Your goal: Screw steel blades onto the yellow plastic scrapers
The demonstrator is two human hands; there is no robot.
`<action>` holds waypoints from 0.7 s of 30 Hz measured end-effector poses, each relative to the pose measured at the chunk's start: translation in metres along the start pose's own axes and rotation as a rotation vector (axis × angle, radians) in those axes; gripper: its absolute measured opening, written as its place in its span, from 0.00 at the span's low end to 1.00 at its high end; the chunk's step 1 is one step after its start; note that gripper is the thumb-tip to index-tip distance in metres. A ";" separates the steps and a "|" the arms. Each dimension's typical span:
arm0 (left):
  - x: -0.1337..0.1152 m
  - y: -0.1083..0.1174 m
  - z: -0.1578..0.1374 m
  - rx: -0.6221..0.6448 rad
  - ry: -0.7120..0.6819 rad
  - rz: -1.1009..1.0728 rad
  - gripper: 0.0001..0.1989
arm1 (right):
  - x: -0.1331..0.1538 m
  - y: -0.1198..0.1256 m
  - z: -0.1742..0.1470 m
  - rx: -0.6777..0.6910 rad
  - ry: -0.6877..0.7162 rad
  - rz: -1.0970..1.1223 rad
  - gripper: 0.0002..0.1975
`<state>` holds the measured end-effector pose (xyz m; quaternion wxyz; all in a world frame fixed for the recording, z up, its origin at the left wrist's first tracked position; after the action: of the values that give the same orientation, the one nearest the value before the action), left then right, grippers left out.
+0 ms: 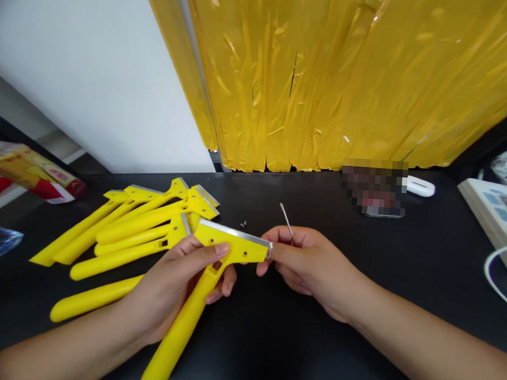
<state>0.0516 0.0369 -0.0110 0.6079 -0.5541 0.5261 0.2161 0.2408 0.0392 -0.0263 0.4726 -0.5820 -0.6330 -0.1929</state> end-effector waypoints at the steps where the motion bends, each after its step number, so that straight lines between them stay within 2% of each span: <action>1: 0.001 -0.001 0.000 0.017 0.004 -0.003 0.10 | -0.002 -0.003 0.000 0.049 -0.016 0.018 0.16; 9: -0.002 0.000 0.001 0.000 -0.018 -0.014 0.10 | -0.007 -0.007 -0.004 0.231 -0.074 0.192 0.09; 13: -0.004 0.000 0.003 -0.008 -0.030 -0.025 0.10 | -0.004 -0.009 -0.006 0.307 -0.053 0.239 0.13; 16: -0.002 0.001 0.002 0.008 -0.029 -0.021 0.09 | -0.004 -0.010 -0.006 0.334 -0.030 0.230 0.17; 21: 0.002 0.003 -0.001 0.027 -0.007 0.000 0.09 | -0.005 -0.011 -0.007 0.339 -0.020 0.193 0.11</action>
<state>0.0496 0.0365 -0.0136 0.6172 -0.5451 0.5269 0.2105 0.2324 0.0277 -0.0238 0.5738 -0.5541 -0.6023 -0.0316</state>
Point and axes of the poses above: each hand's wrist, its own z-axis towards the middle knuckle, its own y-axis out of the back of the hand, x = y × z, the point moved 5 cm from there along z, towards the middle knuckle, and after that the axes turned 9 degrees about -y, right-handed, at the moved point
